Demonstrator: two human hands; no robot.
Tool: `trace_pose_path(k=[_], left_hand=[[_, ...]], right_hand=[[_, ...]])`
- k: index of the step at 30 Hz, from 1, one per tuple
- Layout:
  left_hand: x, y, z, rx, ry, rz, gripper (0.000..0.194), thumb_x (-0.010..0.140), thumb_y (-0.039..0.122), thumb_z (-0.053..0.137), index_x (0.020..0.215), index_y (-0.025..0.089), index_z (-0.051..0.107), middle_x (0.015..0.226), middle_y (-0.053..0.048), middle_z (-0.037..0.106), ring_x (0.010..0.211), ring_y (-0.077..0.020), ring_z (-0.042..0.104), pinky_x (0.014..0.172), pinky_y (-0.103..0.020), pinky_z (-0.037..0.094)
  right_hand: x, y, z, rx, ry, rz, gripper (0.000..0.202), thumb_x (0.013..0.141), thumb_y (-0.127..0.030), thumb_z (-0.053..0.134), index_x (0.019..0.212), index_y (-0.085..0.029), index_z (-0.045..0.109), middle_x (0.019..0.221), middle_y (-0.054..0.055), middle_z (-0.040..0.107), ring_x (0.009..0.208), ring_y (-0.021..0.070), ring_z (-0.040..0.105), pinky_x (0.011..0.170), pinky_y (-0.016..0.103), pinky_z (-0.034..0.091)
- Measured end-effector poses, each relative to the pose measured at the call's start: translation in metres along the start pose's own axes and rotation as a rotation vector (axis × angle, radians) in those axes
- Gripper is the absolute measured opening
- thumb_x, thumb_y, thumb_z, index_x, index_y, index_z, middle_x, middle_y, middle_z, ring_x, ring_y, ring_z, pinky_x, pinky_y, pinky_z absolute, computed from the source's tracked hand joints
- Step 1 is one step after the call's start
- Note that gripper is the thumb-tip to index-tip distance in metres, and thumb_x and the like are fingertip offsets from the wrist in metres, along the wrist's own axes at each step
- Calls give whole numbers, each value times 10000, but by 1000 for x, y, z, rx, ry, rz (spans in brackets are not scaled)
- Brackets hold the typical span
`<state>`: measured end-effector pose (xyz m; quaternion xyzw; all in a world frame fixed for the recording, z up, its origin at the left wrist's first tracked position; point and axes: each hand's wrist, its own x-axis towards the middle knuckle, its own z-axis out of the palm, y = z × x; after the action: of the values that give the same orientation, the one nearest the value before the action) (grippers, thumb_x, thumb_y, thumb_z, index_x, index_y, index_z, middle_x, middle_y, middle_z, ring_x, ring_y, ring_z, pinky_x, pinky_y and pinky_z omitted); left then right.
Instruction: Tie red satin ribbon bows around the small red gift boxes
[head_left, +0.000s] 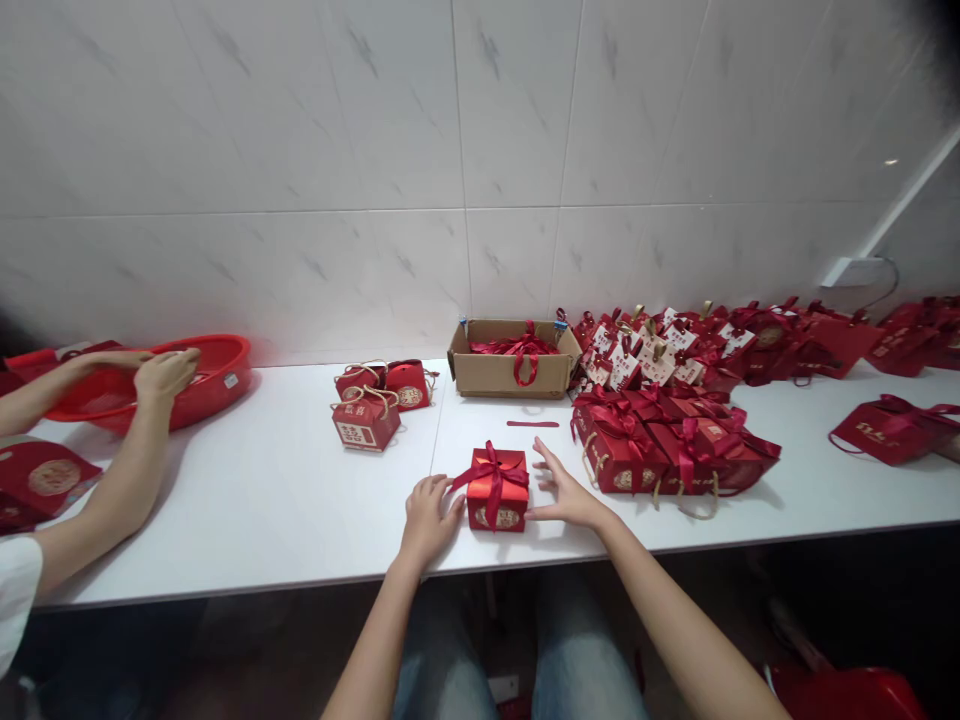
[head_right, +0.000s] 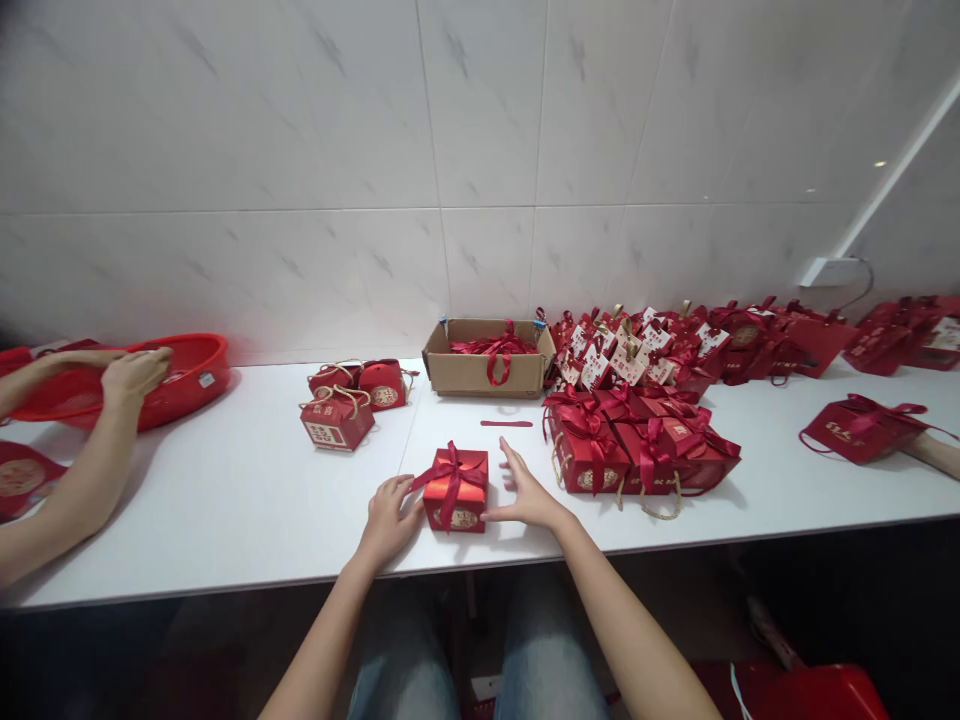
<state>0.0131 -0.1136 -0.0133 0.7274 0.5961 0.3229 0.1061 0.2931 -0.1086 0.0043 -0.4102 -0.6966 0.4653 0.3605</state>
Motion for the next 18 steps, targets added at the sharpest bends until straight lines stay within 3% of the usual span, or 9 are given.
trace_pose_path(k=[2, 4, 7, 10, 13, 15, 18], left_hand=[[-1, 2, 1, 70, -10, 25, 307, 787, 297, 526, 1071, 204, 596, 1180, -101, 564, 1140, -279, 463, 953, -469, 366], [1, 4, 1, 93, -14, 39, 291, 780, 275, 529, 1054, 215, 604, 1189, -94, 560, 1146, -276, 459, 948, -461, 371], [2, 5, -1, 78, -36, 32, 247, 791, 283, 515, 1009, 226, 617, 1180, -83, 568, 1141, -270, 466, 939, -459, 375], [2, 3, -2, 67, -40, 25, 223, 806, 320, 504, 966, 229, 629, 1157, -77, 582, 1132, -268, 475, 938, -459, 374], [2, 0, -2, 61, -26, 43, 216, 809, 337, 502, 944, 236, 637, 1138, -71, 594, 1122, -264, 487, 939, -454, 377], [3, -1, -2, 60, -17, 49, 212, 806, 334, 505, 936, 239, 644, 1131, -68, 599, 1120, -263, 492, 939, -452, 381], [3, -1, -1, 55, -13, 47, 207, 806, 324, 502, 920, 240, 652, 1126, -68, 605, 1119, -264, 495, 932, -455, 387]], right_hand=[[3, -3, 9, -4, 1, -42, 1243, 542, -399, 811, 1460, -307, -22, 1519, 101, 63, 1358, 260, 237, 1081, 431, 283], [4, -11, 21, 4, 5, -78, 1212, 552, -389, 802, 1462, -283, 9, 1484, 104, 207, 1343, 255, 276, 1094, 429, 257], [-9, -23, 38, -2, 112, -142, 1017, 629, -367, 742, 1430, -309, 119, 1360, 58, 404, 1234, 241, 434, 1036, 419, 354], [-40, -27, 37, -29, 263, -174, 935, 634, -321, 733, 1380, -344, 169, 1304, 41, 443, 1174, 240, 491, 981, 410, 417], [-82, -31, 3, -45, 513, -161, 1014, 608, -268, 745, 1407, -286, 120, 1362, 105, 374, 1201, 266, 470, 997, 438, 399], [-112, -39, -37, -53, 796, -199, 1022, 581, -267, 762, 1395, -247, 143, 1390, 139, 317, 1209, 283, 455, 986, 468, 400], [-149, -49, -110, -125, 1268, -340, 1094, 526, -293, 789, 1377, -249, 103, 1454, 121, 177, 1332, 304, 262, 1079, 538, 235]])
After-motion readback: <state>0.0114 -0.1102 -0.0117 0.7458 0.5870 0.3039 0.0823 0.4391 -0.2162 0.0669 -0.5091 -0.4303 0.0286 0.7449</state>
